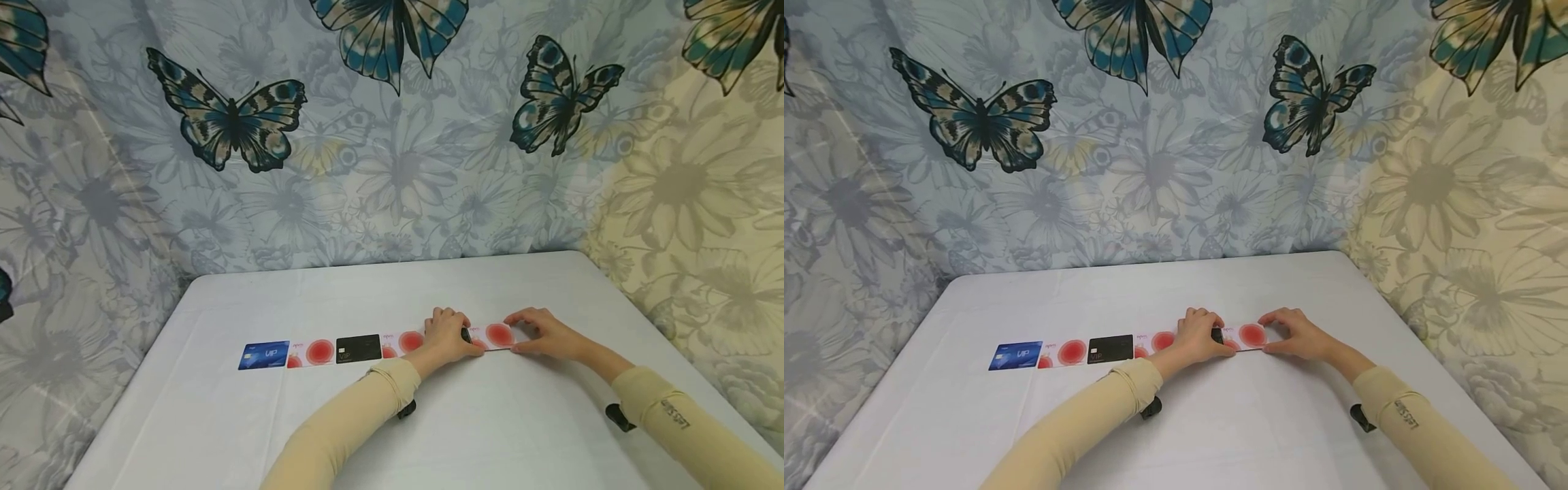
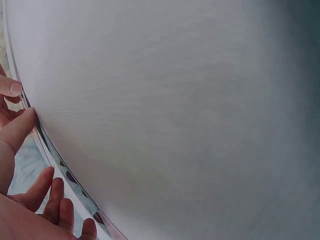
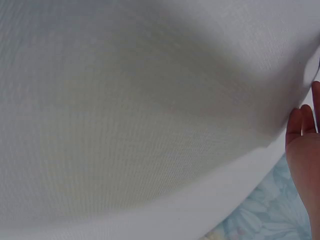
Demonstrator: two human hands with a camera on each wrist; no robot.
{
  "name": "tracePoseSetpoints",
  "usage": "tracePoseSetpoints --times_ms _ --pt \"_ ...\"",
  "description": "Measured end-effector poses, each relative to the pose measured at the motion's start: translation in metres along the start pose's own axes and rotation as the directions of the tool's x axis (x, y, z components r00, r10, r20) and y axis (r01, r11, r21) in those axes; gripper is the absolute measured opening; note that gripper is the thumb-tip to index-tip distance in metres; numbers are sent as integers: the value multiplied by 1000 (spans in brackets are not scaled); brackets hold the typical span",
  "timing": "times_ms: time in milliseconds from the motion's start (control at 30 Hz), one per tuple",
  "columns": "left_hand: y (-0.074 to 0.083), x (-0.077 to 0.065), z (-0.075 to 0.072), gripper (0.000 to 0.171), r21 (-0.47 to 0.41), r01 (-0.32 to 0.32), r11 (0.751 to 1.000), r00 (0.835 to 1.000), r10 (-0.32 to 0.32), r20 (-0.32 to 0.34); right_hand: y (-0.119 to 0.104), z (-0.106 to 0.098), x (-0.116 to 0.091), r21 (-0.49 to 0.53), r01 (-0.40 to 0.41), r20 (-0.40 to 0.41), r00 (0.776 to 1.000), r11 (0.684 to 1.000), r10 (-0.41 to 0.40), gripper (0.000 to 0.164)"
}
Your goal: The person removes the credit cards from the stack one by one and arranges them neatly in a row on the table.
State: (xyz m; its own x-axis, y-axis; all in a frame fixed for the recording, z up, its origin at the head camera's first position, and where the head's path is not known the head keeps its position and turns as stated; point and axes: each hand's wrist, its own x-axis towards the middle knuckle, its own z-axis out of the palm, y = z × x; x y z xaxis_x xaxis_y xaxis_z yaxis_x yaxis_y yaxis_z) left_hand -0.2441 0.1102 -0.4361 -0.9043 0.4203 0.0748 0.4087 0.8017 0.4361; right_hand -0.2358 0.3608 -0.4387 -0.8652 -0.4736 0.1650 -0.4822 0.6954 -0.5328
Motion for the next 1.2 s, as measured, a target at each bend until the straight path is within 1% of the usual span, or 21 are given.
tracePoseSetpoints --times_ms 200,433,600,800,967,1067,1200 --pt "-2 -1 2 50 -24 7 1000 1000 -7 6 -2 -1 0 22 -4 19 1000 1000 3 46" --pt "-3 -1 2 50 -32 5 999 1000 -4 7 -2 -1 1 30 -46 45 998 998 45 45" --pt "-2 -2 1 50 -26 4 1000 1000 -4 13 -1 -1 -1 34 -56 46 997 998 55 45" --pt "0 -2 3 50 -9 2 1000 1000 -2 19 -1 -1 -3 51 -55 48 997 997 52 46" --pt "0 -2 4 50 -6 2 1000 1000 -2 22 0 -1 -2 31 -54 36 998 998 53 46" --pt "-1 -4 1 51 -4 -8 1000 999 8 35 -4 2 2 8 -58 20 998 998 58 48" --pt "-7 -9 -5 53 1 -43 999 999 43 29 -18 10 13 10 -77 1 997 997 77 50"
